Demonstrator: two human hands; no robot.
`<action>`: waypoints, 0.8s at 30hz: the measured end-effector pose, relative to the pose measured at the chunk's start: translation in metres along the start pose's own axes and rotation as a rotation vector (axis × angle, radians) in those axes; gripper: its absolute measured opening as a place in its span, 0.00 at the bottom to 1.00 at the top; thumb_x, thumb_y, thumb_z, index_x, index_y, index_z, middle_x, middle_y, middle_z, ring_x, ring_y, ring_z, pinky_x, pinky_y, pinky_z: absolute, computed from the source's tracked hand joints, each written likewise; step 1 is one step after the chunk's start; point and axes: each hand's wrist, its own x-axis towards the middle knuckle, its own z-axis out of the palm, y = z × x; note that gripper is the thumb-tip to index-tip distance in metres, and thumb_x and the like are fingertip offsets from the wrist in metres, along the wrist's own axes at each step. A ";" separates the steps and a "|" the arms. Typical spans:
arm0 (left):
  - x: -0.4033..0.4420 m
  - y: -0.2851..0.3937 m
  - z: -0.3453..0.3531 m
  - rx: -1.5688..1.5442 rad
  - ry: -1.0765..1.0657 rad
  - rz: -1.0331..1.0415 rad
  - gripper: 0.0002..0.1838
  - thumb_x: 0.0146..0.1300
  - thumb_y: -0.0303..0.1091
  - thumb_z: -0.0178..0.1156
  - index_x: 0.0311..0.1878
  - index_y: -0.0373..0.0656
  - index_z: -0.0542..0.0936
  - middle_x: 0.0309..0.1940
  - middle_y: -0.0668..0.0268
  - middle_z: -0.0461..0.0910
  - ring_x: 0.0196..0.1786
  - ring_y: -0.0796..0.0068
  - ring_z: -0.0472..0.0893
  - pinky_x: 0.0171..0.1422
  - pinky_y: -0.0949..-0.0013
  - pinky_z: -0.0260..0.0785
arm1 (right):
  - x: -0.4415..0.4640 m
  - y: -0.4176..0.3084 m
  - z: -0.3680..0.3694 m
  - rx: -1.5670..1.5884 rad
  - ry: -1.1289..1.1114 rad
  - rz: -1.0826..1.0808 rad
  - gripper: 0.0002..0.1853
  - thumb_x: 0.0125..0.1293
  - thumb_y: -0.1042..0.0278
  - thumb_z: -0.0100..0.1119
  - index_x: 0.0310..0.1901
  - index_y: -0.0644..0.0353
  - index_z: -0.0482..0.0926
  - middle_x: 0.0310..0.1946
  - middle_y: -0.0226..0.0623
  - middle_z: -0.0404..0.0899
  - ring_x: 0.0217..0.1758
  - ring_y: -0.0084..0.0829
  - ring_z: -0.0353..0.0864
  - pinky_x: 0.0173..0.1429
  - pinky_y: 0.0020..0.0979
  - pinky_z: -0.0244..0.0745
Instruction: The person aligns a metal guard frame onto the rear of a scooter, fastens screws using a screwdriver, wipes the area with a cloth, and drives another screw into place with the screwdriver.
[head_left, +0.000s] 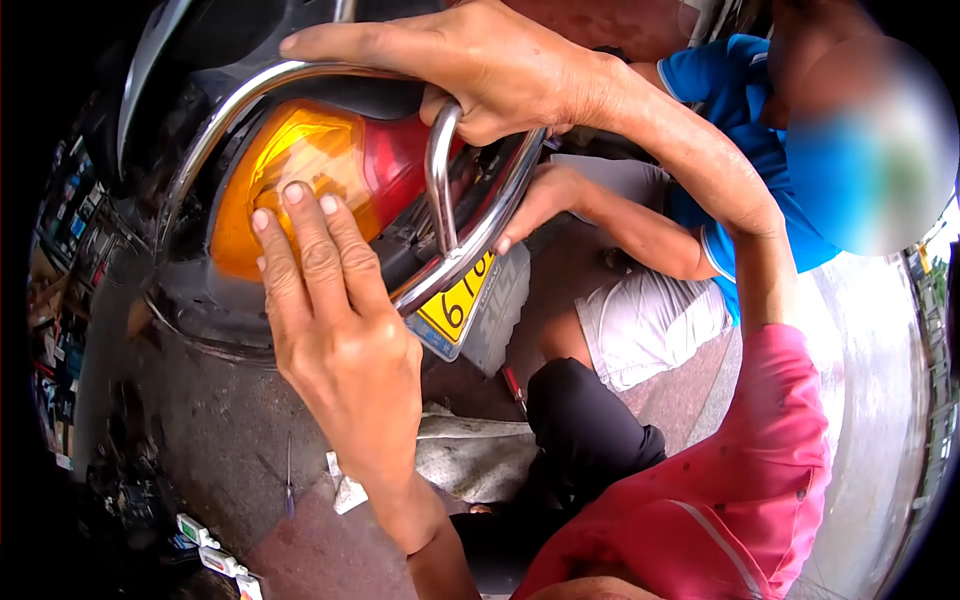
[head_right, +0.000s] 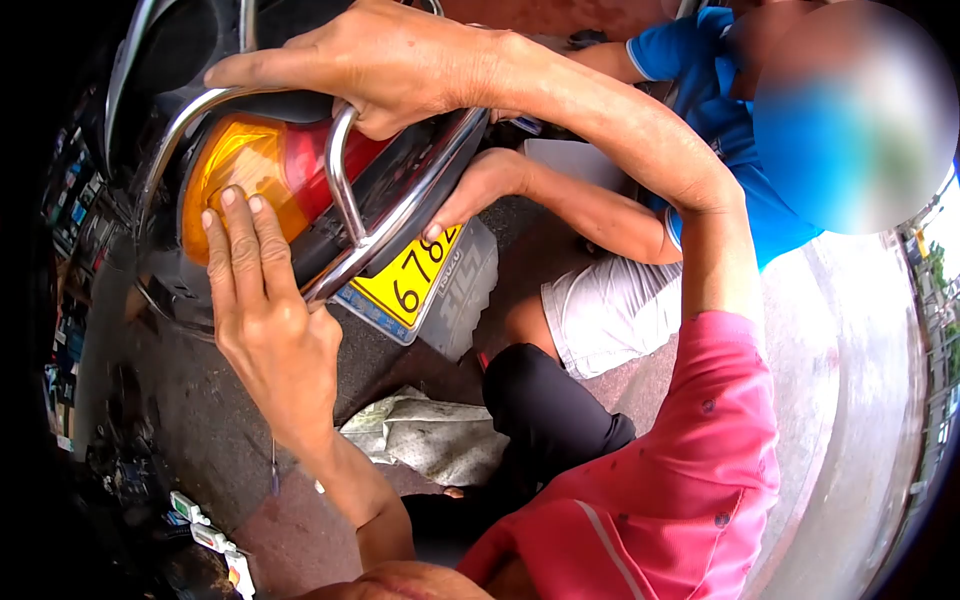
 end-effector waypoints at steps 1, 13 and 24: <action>-0.002 0.000 0.000 -0.015 -0.002 -0.009 0.31 0.53 0.19 0.53 0.65 0.33 0.69 0.68 0.52 0.67 0.68 0.43 0.68 0.68 0.52 0.67 | 0.000 0.001 -0.001 -0.023 -0.018 0.006 0.51 0.45 0.79 0.59 0.75 0.58 0.50 0.45 0.56 0.80 0.34 0.49 0.84 0.37 0.37 0.81; -0.002 -0.005 -0.005 -0.043 -0.009 -0.005 0.35 0.45 0.19 0.60 0.63 0.33 0.72 0.67 0.52 0.68 0.67 0.44 0.69 0.68 0.54 0.68 | 0.007 -0.012 -0.006 -0.095 -0.083 0.130 0.50 0.43 0.78 0.61 0.73 0.57 0.54 0.49 0.55 0.80 0.38 0.50 0.85 0.42 0.39 0.83; 0.004 -0.003 -0.016 -0.054 -0.014 0.012 0.29 0.50 0.18 0.59 0.60 0.28 0.74 0.64 0.45 0.70 0.65 0.38 0.70 0.66 0.50 0.68 | 0.011 -0.019 -0.012 -0.105 -0.082 0.109 0.50 0.44 0.78 0.60 0.74 0.58 0.52 0.52 0.59 0.77 0.45 0.54 0.83 0.47 0.41 0.80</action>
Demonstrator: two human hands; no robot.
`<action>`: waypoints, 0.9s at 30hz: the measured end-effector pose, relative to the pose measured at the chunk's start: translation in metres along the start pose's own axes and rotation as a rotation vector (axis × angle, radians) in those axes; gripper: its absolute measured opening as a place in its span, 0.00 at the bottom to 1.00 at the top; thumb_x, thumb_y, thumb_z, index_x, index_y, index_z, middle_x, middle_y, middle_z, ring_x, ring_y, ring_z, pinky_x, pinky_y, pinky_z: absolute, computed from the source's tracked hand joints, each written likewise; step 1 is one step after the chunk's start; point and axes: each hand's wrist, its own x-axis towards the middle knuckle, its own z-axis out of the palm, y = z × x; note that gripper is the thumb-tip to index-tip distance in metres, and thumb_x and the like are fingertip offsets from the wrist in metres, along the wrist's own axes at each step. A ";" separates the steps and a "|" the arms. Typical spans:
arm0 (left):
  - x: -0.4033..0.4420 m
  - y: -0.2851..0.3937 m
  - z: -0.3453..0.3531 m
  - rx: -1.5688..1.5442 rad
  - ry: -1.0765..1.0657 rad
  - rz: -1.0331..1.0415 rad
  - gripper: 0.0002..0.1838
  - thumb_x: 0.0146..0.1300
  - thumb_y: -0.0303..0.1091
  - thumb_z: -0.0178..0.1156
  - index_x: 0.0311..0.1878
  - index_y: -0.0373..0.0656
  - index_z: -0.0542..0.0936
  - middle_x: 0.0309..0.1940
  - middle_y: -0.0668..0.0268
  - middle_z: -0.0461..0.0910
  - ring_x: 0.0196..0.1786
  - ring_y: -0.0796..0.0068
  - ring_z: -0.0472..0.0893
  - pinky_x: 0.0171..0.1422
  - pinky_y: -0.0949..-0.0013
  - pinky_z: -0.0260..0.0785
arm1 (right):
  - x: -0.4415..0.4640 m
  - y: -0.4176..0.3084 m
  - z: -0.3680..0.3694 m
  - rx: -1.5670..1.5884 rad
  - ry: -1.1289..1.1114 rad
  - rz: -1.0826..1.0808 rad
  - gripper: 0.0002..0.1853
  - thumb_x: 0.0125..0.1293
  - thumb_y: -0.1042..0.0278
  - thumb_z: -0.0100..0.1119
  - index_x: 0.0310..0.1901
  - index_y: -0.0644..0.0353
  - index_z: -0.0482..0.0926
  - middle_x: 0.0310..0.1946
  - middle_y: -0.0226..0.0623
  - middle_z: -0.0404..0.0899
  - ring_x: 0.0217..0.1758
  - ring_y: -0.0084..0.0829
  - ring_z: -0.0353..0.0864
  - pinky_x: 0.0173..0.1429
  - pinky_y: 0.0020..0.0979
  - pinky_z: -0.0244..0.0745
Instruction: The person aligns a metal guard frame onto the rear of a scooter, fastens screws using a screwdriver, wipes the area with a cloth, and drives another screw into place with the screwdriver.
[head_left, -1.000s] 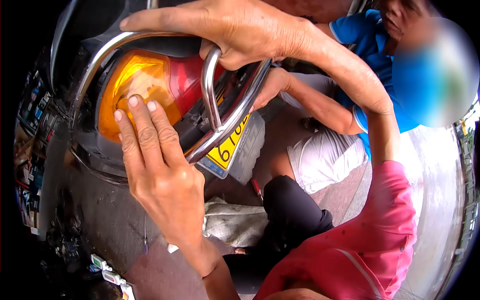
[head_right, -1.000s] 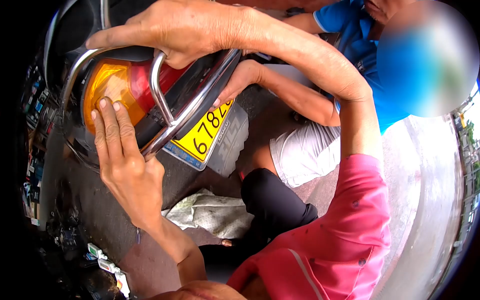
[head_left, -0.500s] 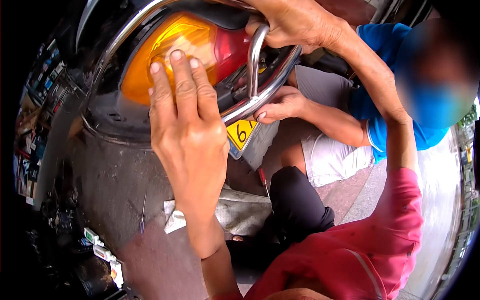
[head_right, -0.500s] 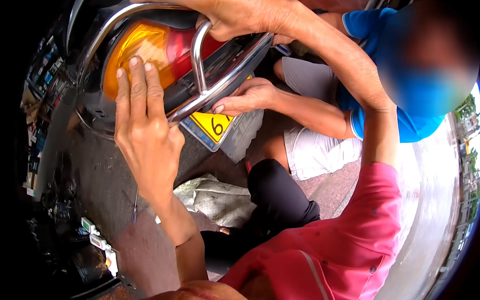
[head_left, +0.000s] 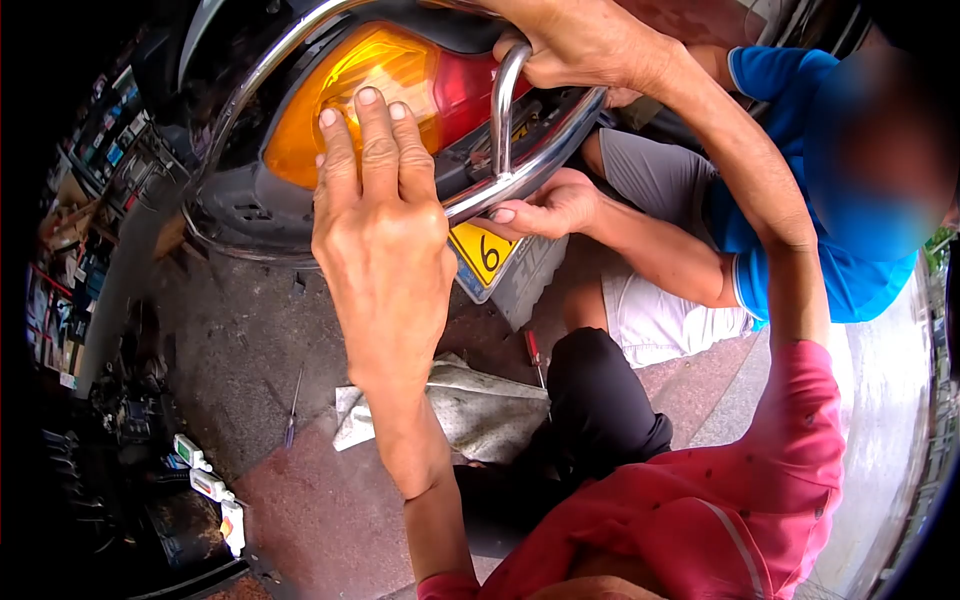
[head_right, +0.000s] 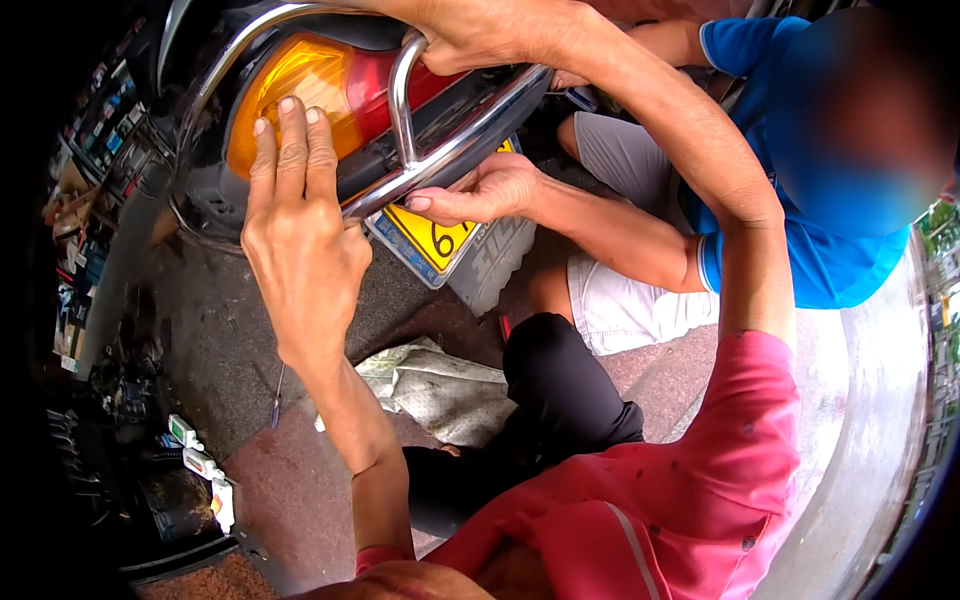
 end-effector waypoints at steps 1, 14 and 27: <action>0.000 0.000 -0.001 -0.001 -0.006 -0.002 0.29 0.49 0.18 0.59 0.60 0.29 0.74 0.64 0.45 0.70 0.65 0.38 0.70 0.66 0.50 0.68 | 0.000 0.001 0.000 -0.005 -0.003 -0.004 0.50 0.44 0.78 0.60 0.74 0.57 0.52 0.51 0.59 0.77 0.44 0.54 0.83 0.47 0.41 0.80; -0.001 -0.005 0.005 0.034 0.016 -0.012 0.40 0.38 0.18 0.62 0.64 0.35 0.73 0.66 0.54 0.70 0.67 0.48 0.70 0.67 0.58 0.69 | 0.001 0.001 -0.002 0.003 -0.016 0.042 0.49 0.45 0.78 0.61 0.73 0.55 0.53 0.51 0.56 0.78 0.42 0.52 0.84 0.46 0.40 0.81; -0.010 -0.038 -0.010 -0.436 -0.032 -0.118 0.49 0.35 0.27 0.75 0.68 0.54 0.69 0.70 0.53 0.64 0.66 0.48 0.70 0.67 0.57 0.68 | 0.000 0.001 0.008 -0.023 0.044 -0.024 0.49 0.43 0.74 0.64 0.72 0.57 0.55 0.52 0.58 0.77 0.49 0.55 0.82 0.53 0.43 0.80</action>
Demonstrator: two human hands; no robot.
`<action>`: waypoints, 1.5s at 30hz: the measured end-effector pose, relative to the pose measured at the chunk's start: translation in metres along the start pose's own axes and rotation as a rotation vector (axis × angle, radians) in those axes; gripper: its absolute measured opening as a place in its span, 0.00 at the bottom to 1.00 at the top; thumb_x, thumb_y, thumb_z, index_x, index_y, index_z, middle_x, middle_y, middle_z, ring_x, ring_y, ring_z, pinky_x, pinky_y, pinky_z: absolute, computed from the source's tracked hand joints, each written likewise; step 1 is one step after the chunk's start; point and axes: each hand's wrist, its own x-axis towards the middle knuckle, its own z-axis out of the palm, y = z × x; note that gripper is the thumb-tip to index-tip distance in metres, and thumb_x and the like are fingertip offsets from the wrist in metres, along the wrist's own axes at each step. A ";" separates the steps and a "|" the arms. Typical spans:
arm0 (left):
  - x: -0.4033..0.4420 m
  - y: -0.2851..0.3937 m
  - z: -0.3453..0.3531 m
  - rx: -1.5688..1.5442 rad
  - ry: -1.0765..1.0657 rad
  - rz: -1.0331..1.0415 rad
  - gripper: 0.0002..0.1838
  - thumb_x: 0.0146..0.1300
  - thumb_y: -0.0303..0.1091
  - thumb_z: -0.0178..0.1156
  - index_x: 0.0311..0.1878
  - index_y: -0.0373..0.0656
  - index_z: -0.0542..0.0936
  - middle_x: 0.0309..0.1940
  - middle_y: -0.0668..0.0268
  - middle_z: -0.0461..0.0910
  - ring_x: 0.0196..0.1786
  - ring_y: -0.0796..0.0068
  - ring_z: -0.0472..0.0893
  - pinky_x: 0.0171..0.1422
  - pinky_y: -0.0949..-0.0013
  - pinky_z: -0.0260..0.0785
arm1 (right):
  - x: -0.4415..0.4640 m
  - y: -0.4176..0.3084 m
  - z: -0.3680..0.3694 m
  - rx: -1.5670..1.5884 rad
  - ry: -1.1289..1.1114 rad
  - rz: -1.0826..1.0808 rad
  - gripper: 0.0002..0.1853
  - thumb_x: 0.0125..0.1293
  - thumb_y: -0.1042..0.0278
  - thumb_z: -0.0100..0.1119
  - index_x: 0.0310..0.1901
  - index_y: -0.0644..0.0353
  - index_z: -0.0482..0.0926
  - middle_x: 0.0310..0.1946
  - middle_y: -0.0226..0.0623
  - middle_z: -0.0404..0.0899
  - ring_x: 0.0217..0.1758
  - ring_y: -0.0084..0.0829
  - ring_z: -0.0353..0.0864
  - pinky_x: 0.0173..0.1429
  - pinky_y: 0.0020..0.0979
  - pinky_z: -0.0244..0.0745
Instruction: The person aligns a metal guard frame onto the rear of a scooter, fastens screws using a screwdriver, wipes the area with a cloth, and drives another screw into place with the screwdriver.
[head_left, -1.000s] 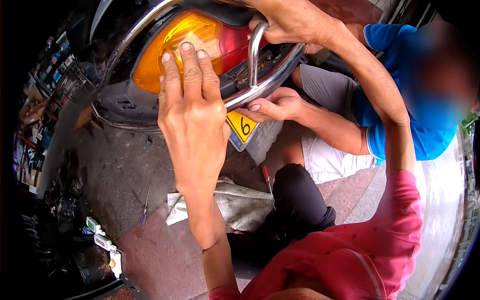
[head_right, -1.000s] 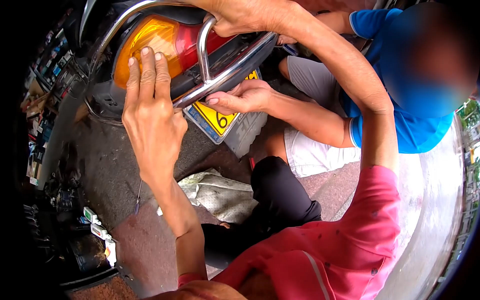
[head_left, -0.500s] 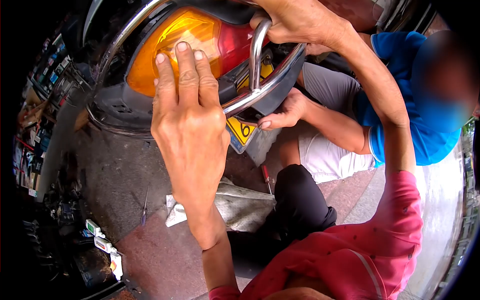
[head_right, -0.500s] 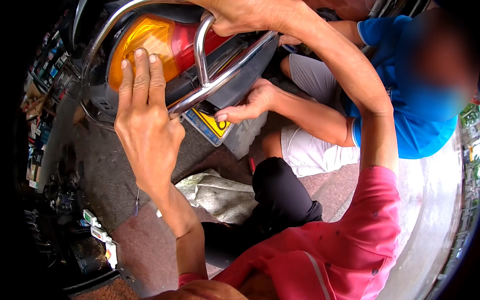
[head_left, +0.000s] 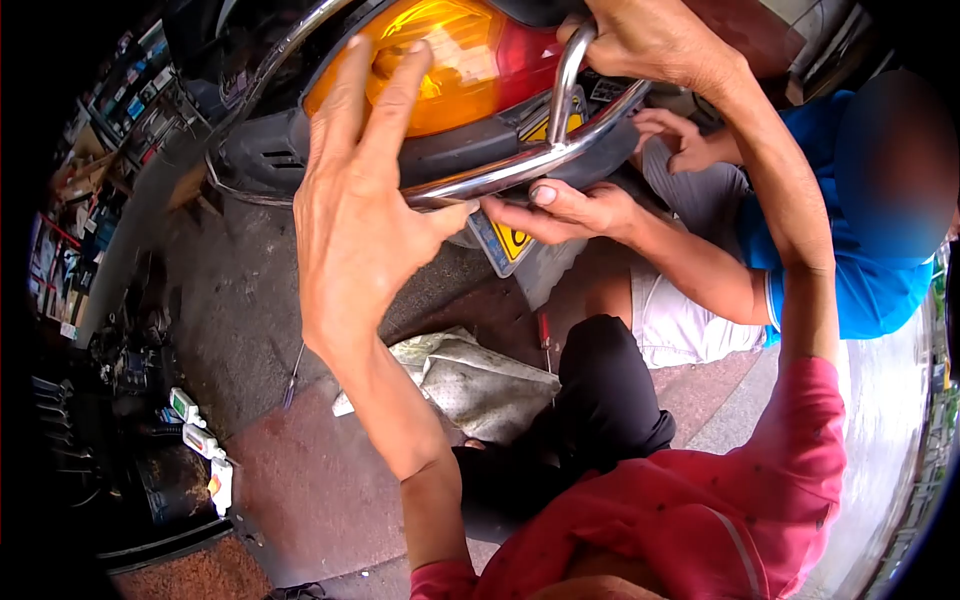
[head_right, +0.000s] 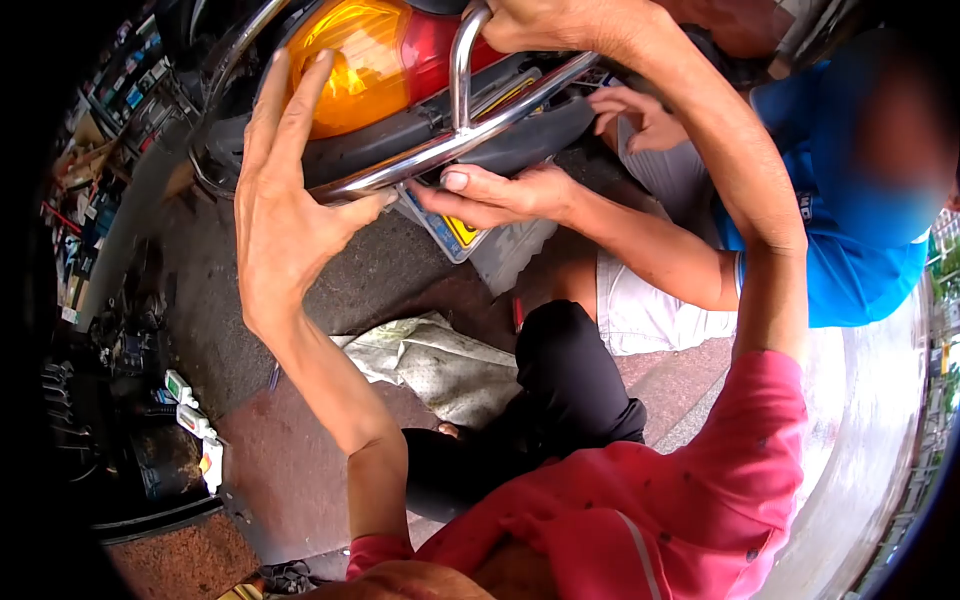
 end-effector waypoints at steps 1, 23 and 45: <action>-0.001 -0.004 0.001 0.008 0.005 -0.006 0.51 0.34 0.27 0.75 0.69 0.54 0.68 0.71 0.51 0.61 0.66 0.48 0.70 0.67 0.57 0.67 | -0.001 -0.003 -0.003 -0.010 -0.018 0.023 0.49 0.43 0.75 0.64 0.72 0.57 0.54 0.51 0.58 0.77 0.48 0.56 0.82 0.53 0.43 0.80; -0.051 -0.071 -0.080 0.034 0.448 -0.557 0.31 0.60 0.42 0.69 0.62 0.34 0.74 0.55 0.45 0.77 0.58 0.58 0.78 0.58 0.60 0.75 | -0.049 -0.228 0.100 0.420 -0.794 0.123 0.12 0.52 0.61 0.60 0.28 0.63 0.83 0.25 0.42 0.82 0.33 0.41 0.84 0.36 0.39 0.77; -0.051 -0.087 -0.053 0.198 0.228 -0.522 0.28 0.62 0.43 0.65 0.59 0.30 0.76 0.59 0.46 0.75 0.60 0.54 0.77 0.63 0.56 0.70 | -0.182 -0.175 0.241 0.427 -0.920 0.483 0.14 0.55 0.61 0.62 0.37 0.63 0.84 0.39 0.39 0.84 0.51 0.39 0.80 0.52 0.39 0.76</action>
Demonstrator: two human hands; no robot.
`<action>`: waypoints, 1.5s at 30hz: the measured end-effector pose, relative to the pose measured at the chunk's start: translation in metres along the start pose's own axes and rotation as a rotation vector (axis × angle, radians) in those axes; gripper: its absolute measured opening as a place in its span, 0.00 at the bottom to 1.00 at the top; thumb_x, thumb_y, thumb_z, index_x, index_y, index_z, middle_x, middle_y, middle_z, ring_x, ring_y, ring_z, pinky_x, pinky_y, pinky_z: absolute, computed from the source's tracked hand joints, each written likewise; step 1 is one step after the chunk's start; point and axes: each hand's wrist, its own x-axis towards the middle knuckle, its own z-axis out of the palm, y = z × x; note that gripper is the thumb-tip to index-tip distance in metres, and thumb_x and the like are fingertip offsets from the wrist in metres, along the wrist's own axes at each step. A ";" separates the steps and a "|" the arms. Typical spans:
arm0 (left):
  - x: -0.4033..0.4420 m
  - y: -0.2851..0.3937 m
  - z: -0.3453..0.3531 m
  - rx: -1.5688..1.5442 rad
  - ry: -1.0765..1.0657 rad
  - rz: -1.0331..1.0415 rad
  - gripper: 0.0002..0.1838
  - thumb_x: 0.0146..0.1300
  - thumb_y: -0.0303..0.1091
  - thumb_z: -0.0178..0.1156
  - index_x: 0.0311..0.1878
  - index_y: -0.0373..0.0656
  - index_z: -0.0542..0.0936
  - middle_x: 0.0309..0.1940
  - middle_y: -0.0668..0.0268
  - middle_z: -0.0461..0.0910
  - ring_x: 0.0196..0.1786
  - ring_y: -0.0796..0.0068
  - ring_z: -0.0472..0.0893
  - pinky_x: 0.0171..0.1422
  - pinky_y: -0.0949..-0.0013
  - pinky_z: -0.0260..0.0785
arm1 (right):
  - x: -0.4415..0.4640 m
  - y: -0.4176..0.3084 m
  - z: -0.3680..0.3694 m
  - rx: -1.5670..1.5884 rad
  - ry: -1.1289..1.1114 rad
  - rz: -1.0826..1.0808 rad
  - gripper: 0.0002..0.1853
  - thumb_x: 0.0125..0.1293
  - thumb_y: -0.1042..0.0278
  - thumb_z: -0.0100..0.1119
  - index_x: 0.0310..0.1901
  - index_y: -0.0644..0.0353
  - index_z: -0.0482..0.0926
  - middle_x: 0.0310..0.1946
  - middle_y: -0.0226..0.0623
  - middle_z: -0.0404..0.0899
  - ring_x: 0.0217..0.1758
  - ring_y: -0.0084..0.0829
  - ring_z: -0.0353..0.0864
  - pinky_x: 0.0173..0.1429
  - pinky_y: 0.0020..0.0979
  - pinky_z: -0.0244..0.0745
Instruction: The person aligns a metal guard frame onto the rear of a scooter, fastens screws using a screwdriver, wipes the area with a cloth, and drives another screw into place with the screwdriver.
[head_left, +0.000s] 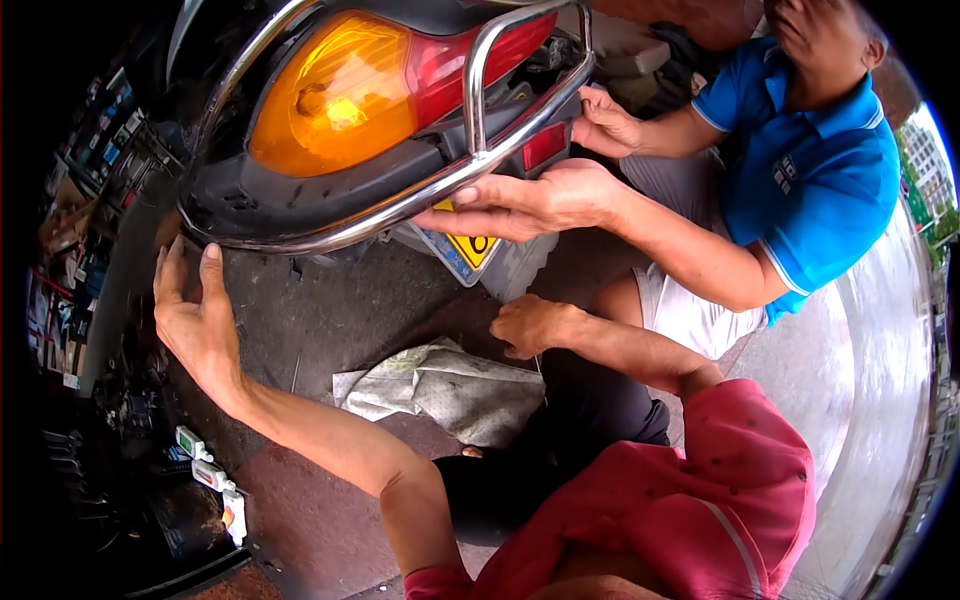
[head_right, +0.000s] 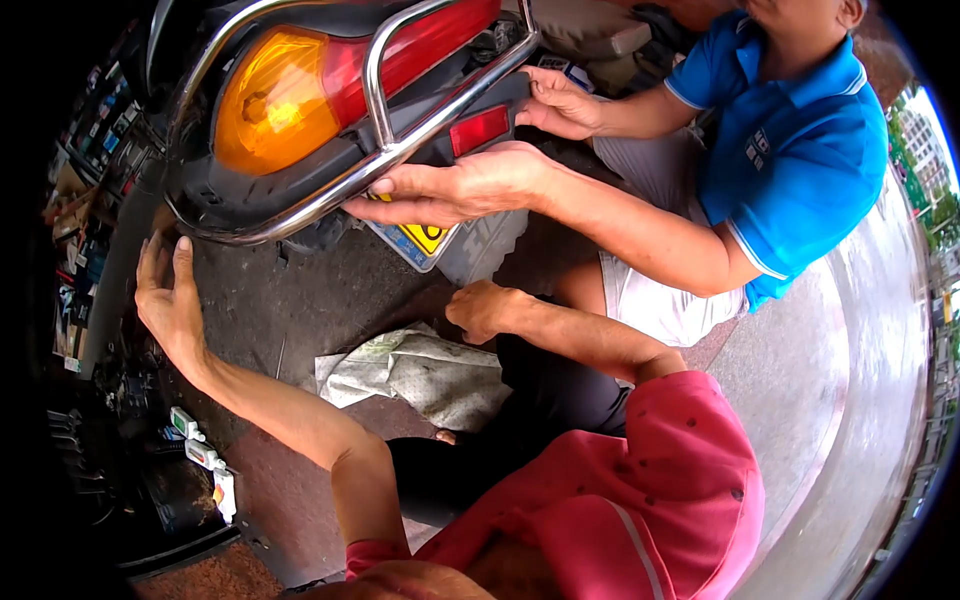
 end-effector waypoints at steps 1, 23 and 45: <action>0.000 0.001 0.002 -0.006 -0.016 0.015 0.28 0.62 0.42 0.65 0.58 0.30 0.76 0.59 0.46 0.75 0.60 0.54 0.77 0.63 0.56 0.69 | 0.001 0.004 0.002 0.001 -0.011 0.001 0.14 0.55 0.61 0.62 0.36 0.64 0.84 0.38 0.40 0.84 0.51 0.40 0.81 0.51 0.39 0.77; -0.001 -0.001 0.014 0.071 -0.090 -0.040 0.28 0.60 0.45 0.65 0.58 0.35 0.78 0.62 0.43 0.72 0.66 0.48 0.72 0.67 0.52 0.65 | 0.001 0.008 0.001 0.103 -0.041 -0.004 0.16 0.56 0.59 0.62 0.35 0.67 0.83 0.37 0.44 0.83 0.49 0.43 0.80 0.50 0.42 0.77; 0.003 0.001 0.022 0.043 -0.118 -0.037 0.27 0.60 0.45 0.65 0.58 0.37 0.79 0.61 0.44 0.73 0.65 0.48 0.73 0.66 0.50 0.67 | 0.003 0.010 -0.005 0.102 -0.054 0.025 0.18 0.57 0.57 0.62 0.36 0.67 0.82 0.38 0.43 0.83 0.51 0.42 0.78 0.53 0.41 0.76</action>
